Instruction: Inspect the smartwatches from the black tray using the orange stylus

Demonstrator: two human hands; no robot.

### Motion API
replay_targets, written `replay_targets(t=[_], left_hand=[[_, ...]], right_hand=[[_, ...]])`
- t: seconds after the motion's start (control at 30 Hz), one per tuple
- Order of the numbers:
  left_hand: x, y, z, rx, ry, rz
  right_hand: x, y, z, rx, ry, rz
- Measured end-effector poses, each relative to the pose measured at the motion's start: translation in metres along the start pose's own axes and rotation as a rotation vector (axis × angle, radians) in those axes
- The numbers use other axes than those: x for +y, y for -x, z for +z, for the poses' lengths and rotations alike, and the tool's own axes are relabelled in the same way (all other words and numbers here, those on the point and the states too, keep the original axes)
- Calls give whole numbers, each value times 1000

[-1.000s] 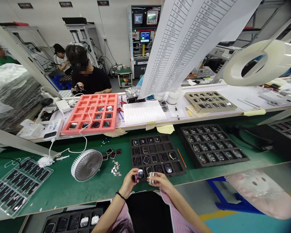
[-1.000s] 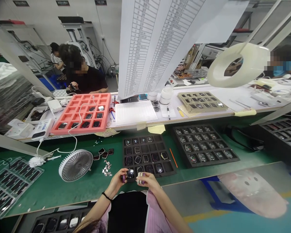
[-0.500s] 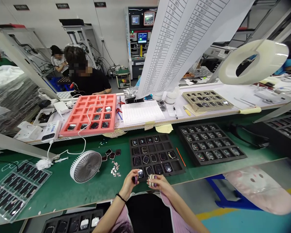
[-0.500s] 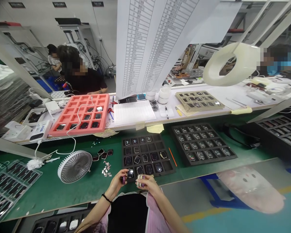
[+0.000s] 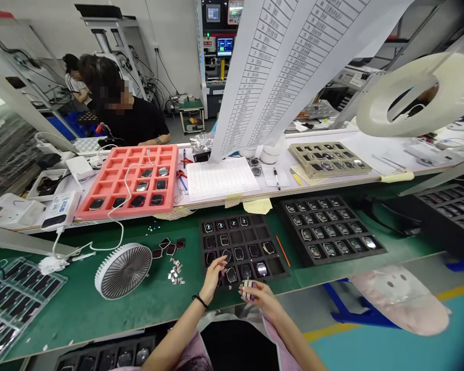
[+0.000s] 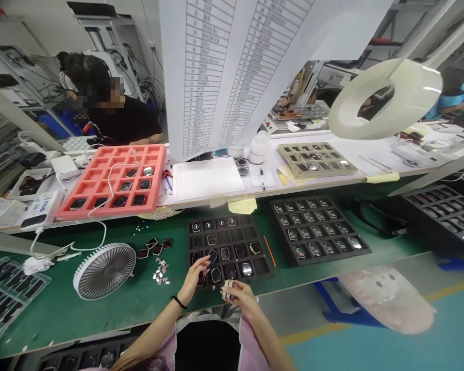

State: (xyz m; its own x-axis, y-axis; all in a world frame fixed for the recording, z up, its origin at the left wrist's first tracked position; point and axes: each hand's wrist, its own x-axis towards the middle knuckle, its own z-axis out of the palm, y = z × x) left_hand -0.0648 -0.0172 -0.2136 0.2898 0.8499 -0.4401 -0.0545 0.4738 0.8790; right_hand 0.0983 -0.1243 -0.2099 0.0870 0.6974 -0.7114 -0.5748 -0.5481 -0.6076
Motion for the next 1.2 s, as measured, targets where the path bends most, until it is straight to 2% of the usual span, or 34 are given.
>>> replay_targets(t=[0.2,0.4,0.57,0.7,0.83,0.93,1.07,1.13,1.2], left_hand=[[5,-67,48,0,-213,230],[-13,-123,93,67,-362,324],[-32,-140,106,94,-453,357],[-40,-145,110,118,-506,370],[-39,-146,113,104,-552,373],[-26,-141,118,-3,-569,386],[8,-137,129,-379,-525,401],[25,-141,134,-447,-506,409],[35,-147,138,-438,-512,418]], right_hand=[[-44,-36,-26,14,34,-13],[-106,-87,-49,-9,66,-59],[-143,-123,-56,-49,77,-65],[-155,-142,-58,-75,86,-60],[-162,-150,-59,-111,97,-45],[-170,-155,-64,-159,100,-28],[-181,-163,-74,-245,123,-11],[-184,-166,-77,-285,149,0],[-184,-167,-78,-304,181,0]])
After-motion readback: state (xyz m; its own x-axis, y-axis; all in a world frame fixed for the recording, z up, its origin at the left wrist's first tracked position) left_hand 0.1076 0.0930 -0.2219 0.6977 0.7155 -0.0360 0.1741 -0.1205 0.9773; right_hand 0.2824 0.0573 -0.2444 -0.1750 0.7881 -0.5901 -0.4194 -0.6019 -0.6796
